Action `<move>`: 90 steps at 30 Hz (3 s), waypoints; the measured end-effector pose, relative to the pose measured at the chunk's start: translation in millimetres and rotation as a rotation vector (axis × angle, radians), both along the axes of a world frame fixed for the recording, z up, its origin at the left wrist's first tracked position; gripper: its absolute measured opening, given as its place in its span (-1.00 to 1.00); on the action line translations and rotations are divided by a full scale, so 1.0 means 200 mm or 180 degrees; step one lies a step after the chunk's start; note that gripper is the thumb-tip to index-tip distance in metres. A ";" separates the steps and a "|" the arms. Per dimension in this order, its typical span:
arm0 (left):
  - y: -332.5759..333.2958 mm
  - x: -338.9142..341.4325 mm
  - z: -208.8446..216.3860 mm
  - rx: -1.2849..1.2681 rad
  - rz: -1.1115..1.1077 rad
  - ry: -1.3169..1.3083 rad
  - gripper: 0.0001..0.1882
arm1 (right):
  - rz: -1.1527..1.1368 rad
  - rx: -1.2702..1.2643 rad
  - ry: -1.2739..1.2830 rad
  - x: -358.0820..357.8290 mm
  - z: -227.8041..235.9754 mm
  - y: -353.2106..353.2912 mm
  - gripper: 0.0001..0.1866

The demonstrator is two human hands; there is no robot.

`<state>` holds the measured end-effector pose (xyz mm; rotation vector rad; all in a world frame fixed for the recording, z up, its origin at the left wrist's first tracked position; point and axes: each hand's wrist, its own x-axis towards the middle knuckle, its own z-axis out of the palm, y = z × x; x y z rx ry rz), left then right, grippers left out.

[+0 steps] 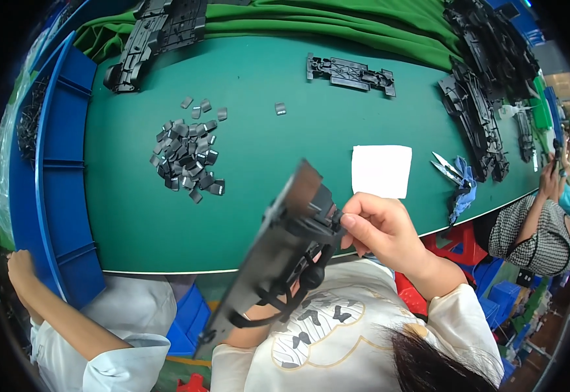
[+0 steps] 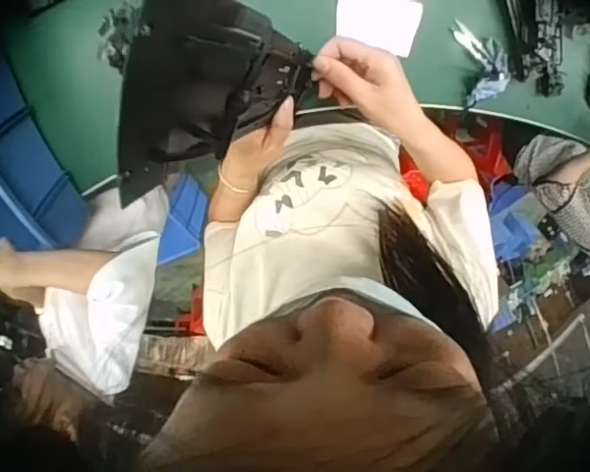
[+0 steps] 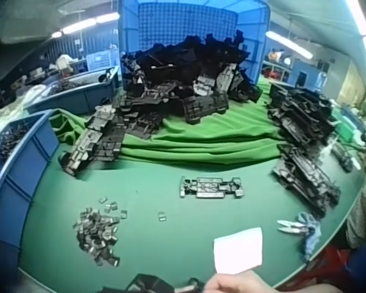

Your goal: Assembling small plastic components onto a larger black plastic base on a factory production line.

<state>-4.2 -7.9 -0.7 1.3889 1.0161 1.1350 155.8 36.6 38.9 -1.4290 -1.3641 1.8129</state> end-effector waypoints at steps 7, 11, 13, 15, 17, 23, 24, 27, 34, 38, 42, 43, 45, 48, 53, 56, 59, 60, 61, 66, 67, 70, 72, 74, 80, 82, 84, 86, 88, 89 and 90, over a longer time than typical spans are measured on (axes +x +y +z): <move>-0.02 -0.01 -0.09 0.0476 0.0084 0.0472 -0.68 | -0.0163 -0.0008 0.0114 -0.02 -0.04 -0.02 -0.84; 0.01 -0.02 -0.08 0.1001 -0.0225 0.0439 -0.65 | -0.0177 -0.0066 0.0107 -0.03 -0.03 -0.02 -0.84; -0.02 0.00 -0.04 0.0015 -0.0022 0.0285 -0.64 | -0.0202 0.0044 0.0074 -0.04 -0.02 -0.02 -0.84; -0.02 -0.01 -0.04 -0.0101 -0.0052 0.0220 -0.65 | -0.0188 0.0046 0.0070 -0.05 -0.02 -0.02 -0.85; -0.02 0.00 -0.05 -0.0205 -0.0118 0.0139 -0.65 | -0.0212 0.0059 0.0050 -0.04 -0.03 -0.02 -0.85; 0.01 0.01 -0.04 0.0760 -0.0038 0.0302 -0.47 | -0.0144 0.0564 0.0039 -0.04 -0.06 -0.03 -0.86; 0.02 0.01 -0.03 0.1018 0.0087 0.0462 -0.46 | -0.0157 0.0687 -0.0047 -0.04 -0.05 -0.03 -0.86; 0.05 0.00 0.01 0.1316 0.0139 0.0706 -0.45 | -0.0252 0.0730 -0.0021 -0.06 -0.04 -0.04 -0.86; 0.01 -0.01 -0.04 0.1629 0.0300 0.1096 -0.47 | -0.0256 0.0299 0.0044 -0.05 -0.03 -0.03 -0.84; -0.08 -0.08 -0.05 0.0773 0.0862 0.0406 -0.70 | 0.0312 0.0007 -0.0020 -0.07 0.07 0.04 -0.91; -0.12 -0.24 -0.05 0.0576 0.1599 -0.0610 -0.62 | 0.1372 0.1572 -0.0517 -0.18 0.09 0.19 -0.94; -0.14 -0.27 -0.06 0.0597 0.1719 -0.0950 -0.58 | 0.1686 0.2110 -0.0481 -0.25 0.06 0.24 -0.93; -0.16 -0.30 -0.06 0.0280 0.1951 -0.1428 -0.57 | 0.1721 0.2514 -0.0746 -0.38 -0.03 0.31 -0.89; -0.17 -0.31 -0.07 0.0172 0.2101 -0.1571 -0.51 | 0.1696 0.2807 -0.1373 -0.54 -0.09 0.33 -0.88; -0.17 -0.29 -0.08 0.0055 0.1975 -0.1372 -0.48 | 0.1613 0.2990 -0.1384 -0.54 -0.10 0.34 -0.86; -0.16 -0.25 -0.06 0.0339 0.1906 -0.0896 -0.72 | 0.1471 0.2903 -0.1221 -0.50 -0.11 0.36 -0.86; -0.14 -0.22 -0.03 0.0611 0.1772 -0.0370 -0.77 | 0.1367 0.3026 -0.1190 -0.44 -0.12 0.39 -0.87; -0.14 -0.21 -0.02 0.0703 0.1656 -0.0059 -0.78 | 0.1282 0.2640 -0.1176 -0.41 -0.11 0.40 -0.87; -0.13 -0.19 -0.01 0.0835 0.1651 0.0085 -0.80 | 0.1194 0.2258 -0.1155 -0.39 -0.09 0.40 -0.88; -0.10 -0.15 0.01 0.0753 0.1411 0.0125 -0.82 | 0.0950 0.1743 -0.0731 -0.19 0.05 0.37 -0.90; -0.09 -0.14 0.00 0.0771 0.1321 0.0174 -0.82 | 0.0831 0.1585 -0.0671 -0.14 0.07 0.34 -0.91; -0.06 -0.07 0.00 -0.0170 0.1088 -0.0775 -0.80 | 0.0354 0.1260 -0.0294 0.04 0.10 0.25 -0.93; -0.03 -0.02 0.00 -0.0862 0.0707 -0.1773 -0.75 | 0.0088 0.0682 0.0092 0.15 0.08 0.21 -0.91; 0.02 0.03 0.01 -0.0976 0.0333 -0.1909 -0.68 | -0.0131 0.0204 0.0438 0.24 0.06 0.18 -0.87; 0.11 0.07 0.00 -0.1145 0.0171 -0.1983 -0.52 | -0.0420 -0.0106 0.0904 0.35 0.02 0.15 -0.85; 0.11 0.05 -0.01 -0.1206 0.0051 -0.2012 -0.51 | -0.0398 -0.0140 0.0974 0.36 0.02 0.15 -0.86; 0.11 0.05 -0.01 -0.1267 -0.0037 -0.2031 -0.51 | -0.0341 0.0403 0.0688 0.35 0.01 0.15 -0.89; 0.11 0.06 0.00 -0.1209 -0.0031 -0.2052 -0.51 | -0.0237 0.0897 0.0070 0.34 0.02 0.15 -0.90; 0.11 0.06 0.01 -0.1266 -0.0008 -0.2039 -0.51 | -0.0117 0.1807 -0.0837 0.31 0.02 0.14 -0.86; 0.11 0.06 0.02 -0.1315 -0.0019 -0.2044 -0.51 | -0.0112 0.1796 -0.0822 0.31 0.01 0.15 -0.86; 0.11 0.06 0.02 -0.1324 -0.0009 -0.2035 -0.51 | 0.0124 0.2118 -0.1009 0.32 0.00 0.16 -0.86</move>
